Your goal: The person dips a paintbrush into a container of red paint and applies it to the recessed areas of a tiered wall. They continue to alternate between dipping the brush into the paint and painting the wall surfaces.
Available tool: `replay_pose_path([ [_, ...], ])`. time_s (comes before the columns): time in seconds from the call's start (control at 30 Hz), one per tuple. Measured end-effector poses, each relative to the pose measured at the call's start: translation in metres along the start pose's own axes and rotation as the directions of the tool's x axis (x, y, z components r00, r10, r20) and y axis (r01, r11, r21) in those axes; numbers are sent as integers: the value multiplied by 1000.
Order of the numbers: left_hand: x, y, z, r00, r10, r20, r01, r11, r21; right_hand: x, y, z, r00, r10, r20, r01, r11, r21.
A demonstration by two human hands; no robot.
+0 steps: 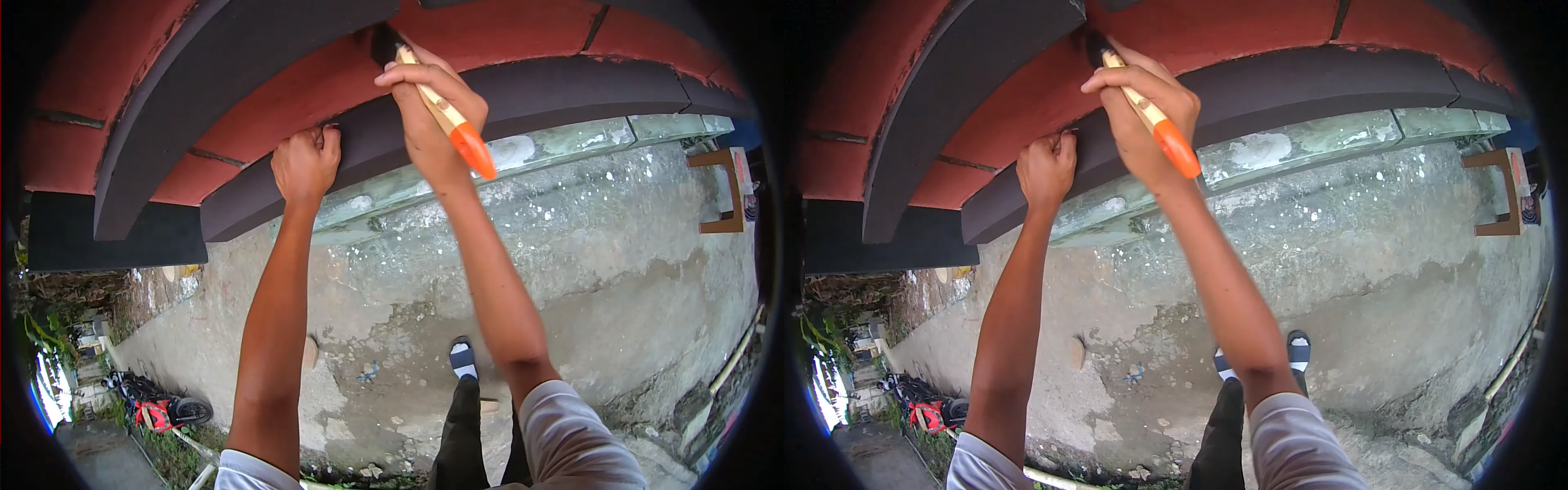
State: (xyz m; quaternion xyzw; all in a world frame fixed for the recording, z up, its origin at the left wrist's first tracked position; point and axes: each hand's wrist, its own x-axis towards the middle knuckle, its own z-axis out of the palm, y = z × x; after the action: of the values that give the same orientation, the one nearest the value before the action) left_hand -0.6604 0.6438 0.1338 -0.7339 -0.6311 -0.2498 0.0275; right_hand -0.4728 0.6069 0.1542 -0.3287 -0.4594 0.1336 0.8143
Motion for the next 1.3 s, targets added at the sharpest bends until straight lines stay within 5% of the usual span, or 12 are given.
replay_pose_path([
  [0.07,-1,1,1,1000,8,-1,-8,1000,4,5,4,-31,979,-99,179,134,971,-196],
  [0.17,2,-2,4,999,22,-39,-22,1000,5,27,17,-71,959,-268,98,283,860,-425],
  [0.27,0,-3,6,999,14,-42,-14,1000,-2,40,12,-88,939,-316,-131,191,802,-567],
  [0.37,1,-1,4,1000,4,-24,-4,1000,20,19,22,-54,931,-362,49,302,687,-661],
  [0.5,0,-4,3,1000,21,0,-21,999,45,-24,15,-4,940,-212,268,294,901,-320],
  [0.6,1,-3,3,1000,-2,23,1,999,42,-25,8,-3,909,-186,372,277,938,-208],
  [0.77,1,-3,5,1000,-9,-22,9,1000,11,10,30,-73,938,-338,78,314,730,-608],
  [0.87,0,-3,6,999,-18,-30,19,1000,16,8,28,-87,966,-235,-109,117,772,-624],
  [1.1,-1,-1,4,1000,-6,-22,7,1000,16,-61,32,-12,896,-24,442,177,935,-306],
  [1.23,0,-1,2,999,-32,17,32,999,28,-48,44,-48,946,-150,286,269,858,-438],
  [1.3,-1,0,3,1000,-21,1,20,1000,15,-23,44,-72,983,-175,55,175,803,-569],
])
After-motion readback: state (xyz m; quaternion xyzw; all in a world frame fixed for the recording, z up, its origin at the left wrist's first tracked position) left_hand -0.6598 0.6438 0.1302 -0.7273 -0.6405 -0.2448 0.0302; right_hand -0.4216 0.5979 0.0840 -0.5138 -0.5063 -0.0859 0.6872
